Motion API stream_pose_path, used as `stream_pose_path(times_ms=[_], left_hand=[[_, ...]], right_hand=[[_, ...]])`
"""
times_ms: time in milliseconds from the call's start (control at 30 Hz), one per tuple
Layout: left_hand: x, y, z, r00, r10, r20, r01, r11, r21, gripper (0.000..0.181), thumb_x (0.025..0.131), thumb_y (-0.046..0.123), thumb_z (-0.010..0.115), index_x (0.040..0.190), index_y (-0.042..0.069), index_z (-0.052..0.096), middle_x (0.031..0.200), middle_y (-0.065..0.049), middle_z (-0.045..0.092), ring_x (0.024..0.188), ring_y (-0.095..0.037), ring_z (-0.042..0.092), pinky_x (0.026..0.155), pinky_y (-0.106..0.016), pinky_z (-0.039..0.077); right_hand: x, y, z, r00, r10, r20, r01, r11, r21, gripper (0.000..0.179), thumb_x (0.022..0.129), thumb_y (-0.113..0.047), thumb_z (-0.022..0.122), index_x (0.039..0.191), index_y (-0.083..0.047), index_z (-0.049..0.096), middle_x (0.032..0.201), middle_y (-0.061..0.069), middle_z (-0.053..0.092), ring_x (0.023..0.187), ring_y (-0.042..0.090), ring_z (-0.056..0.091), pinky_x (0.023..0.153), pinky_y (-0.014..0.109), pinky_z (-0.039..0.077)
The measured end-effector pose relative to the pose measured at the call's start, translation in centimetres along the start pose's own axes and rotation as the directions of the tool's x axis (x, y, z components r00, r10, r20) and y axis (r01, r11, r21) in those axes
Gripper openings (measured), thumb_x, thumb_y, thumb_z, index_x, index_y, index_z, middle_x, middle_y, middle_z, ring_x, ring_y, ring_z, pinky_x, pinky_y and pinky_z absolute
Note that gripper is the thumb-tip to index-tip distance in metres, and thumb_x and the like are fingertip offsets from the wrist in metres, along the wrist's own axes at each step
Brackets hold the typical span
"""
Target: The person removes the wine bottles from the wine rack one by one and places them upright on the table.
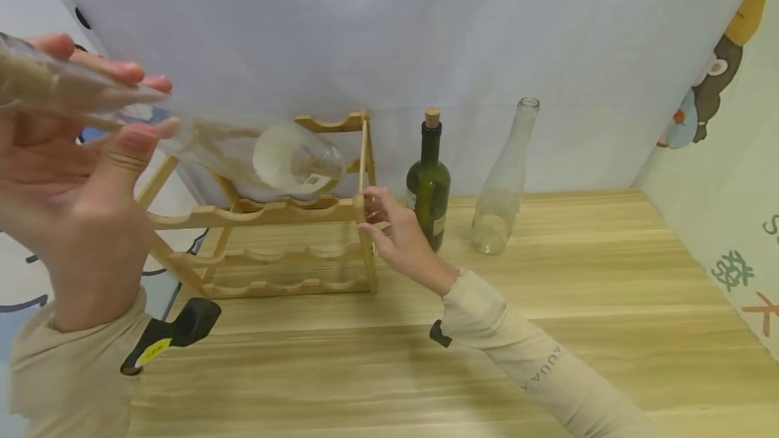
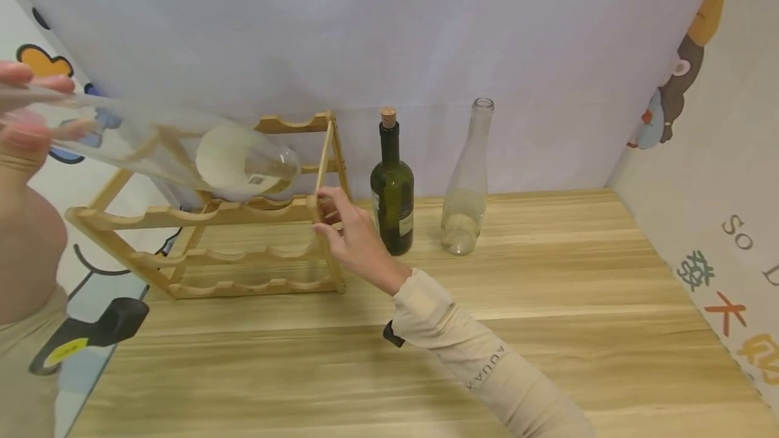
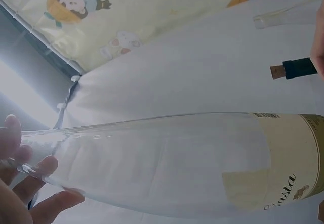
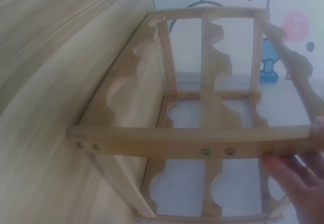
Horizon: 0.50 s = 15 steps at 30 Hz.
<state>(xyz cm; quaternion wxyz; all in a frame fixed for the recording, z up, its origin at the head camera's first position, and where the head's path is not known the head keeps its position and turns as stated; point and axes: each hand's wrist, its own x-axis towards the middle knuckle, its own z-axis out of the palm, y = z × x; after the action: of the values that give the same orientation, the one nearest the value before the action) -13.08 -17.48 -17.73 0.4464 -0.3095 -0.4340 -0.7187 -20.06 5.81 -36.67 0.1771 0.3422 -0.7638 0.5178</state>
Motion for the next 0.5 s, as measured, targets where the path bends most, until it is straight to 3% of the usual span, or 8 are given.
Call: stream_pose_path(times_ms=[367, 500], left_hand=[[0.8, 0.9, -0.2, 0.999, -0.05, -0.012, 0.051, 0.997, 0.066, 0.059, 0.071, -0.016, 0.07, 0.125, -0.009, 0.049, 0.103, -0.035, 0.055, 0.09, -0.048, 0.059, 0.077, -0.044, 0.055], [0.9, 1.4, -0.2, 0.996, -0.082, 0.018, 0.079, 0.989, 0.127, 0.035, 0.077, -0.01, 0.068, 0.109, -0.015, 0.056, 0.109, -0.033, 0.053, 0.095, -0.046, 0.059, 0.071, -0.038, 0.057]], right_hand=[[0.0, -0.1, 0.0, 1.0, 0.0, -0.005, 0.0, 1.0, 0.007, 0.041, 0.088, 0.001, 0.063, 0.124, -0.002, 0.043, 0.096, 0.015, 0.063, 0.084, 0.023, 0.067, 0.064, 0.021, 0.056], [0.1, -0.1, 0.0, 1.0, -0.003, -0.006, 0.003, 1.0, 0.009, 0.041, 0.089, 0.0, 0.063, 0.125, -0.002, 0.043, 0.096, 0.015, 0.063, 0.084, 0.023, 0.067, 0.064, 0.022, 0.056]])
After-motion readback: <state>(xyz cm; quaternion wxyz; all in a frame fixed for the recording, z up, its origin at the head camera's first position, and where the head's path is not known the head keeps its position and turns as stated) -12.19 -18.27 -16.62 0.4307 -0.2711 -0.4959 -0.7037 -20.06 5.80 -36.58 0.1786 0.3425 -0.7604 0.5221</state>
